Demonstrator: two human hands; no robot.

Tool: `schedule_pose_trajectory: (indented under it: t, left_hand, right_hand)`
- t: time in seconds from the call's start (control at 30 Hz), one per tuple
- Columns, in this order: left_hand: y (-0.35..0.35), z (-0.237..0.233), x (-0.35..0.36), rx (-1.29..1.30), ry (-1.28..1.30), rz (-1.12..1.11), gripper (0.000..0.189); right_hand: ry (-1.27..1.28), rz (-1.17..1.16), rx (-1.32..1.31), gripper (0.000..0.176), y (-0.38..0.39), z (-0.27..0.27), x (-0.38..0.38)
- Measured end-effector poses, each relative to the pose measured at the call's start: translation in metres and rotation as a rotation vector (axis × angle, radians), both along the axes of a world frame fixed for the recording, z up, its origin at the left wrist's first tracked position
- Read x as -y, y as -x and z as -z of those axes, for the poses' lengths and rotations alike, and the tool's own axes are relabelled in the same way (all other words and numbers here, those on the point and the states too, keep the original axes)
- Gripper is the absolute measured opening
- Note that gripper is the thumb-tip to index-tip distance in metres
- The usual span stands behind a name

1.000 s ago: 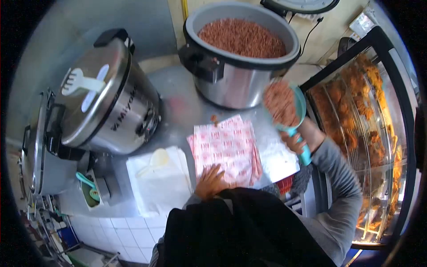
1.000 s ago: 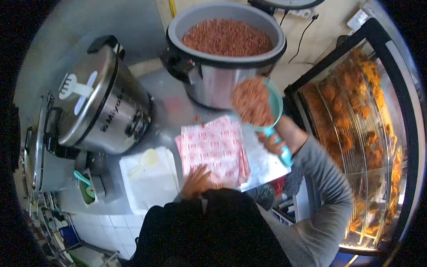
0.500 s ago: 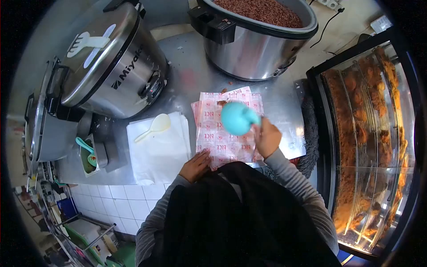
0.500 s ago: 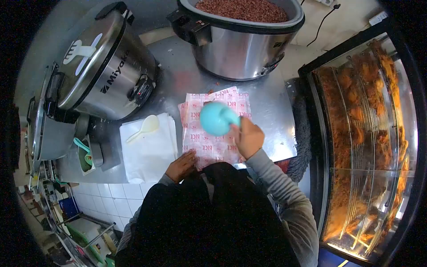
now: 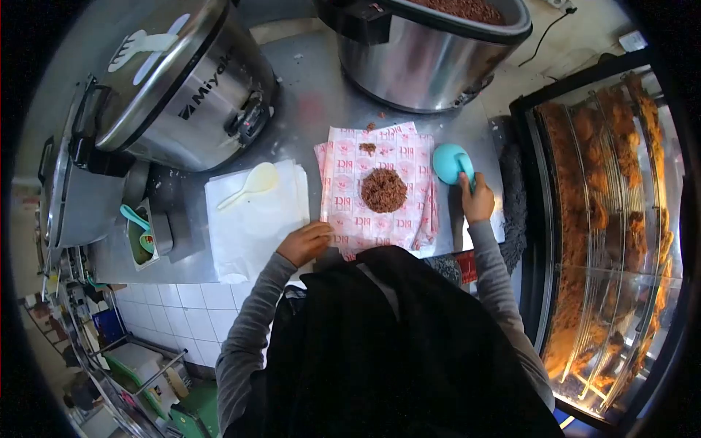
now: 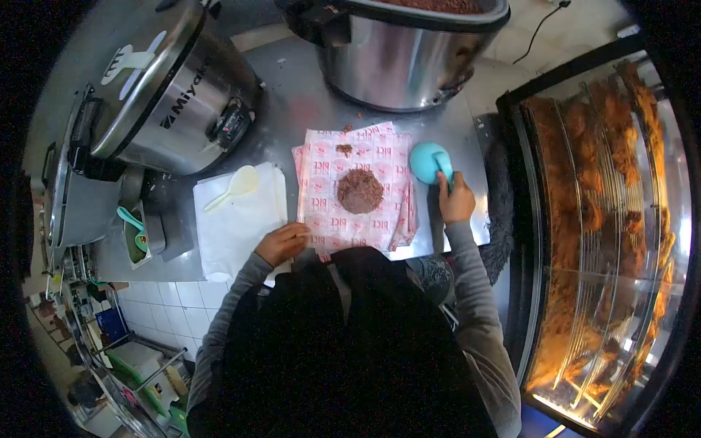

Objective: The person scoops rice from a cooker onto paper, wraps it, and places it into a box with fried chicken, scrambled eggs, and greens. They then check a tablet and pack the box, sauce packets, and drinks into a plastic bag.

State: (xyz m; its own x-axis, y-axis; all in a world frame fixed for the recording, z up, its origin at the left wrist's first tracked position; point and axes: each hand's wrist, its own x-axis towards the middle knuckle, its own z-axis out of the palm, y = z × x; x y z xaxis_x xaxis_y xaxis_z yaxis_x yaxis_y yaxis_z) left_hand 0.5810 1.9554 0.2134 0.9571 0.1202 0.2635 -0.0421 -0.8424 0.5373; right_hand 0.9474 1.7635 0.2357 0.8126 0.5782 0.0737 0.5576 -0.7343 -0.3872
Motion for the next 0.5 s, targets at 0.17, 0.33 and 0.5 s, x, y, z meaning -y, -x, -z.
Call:
schedule_pose_trajectory:
  t: [0.17, 0.33, 0.5]
  left_hand:
    - [0.001, 0.016, 0.004, -0.003, -0.081, -0.023, 0.015]
    - [-0.008, 0.0, 0.002, -0.014, 0.155, -0.07, 0.013]
    - [-0.014, -0.017, -0.001, -0.084, 0.369, -0.186, 0.013]
  right_hand:
    - [-0.198, -0.615, 0.35, 0.051, 0.046, -0.025, 0.017]
    - [-0.002, -1.126, 0.011, 0.053, 0.075, -0.013, 0.036]
    - [-0.091, -1.05, -0.223, 0.02, 0.06, -0.009, 0.035]
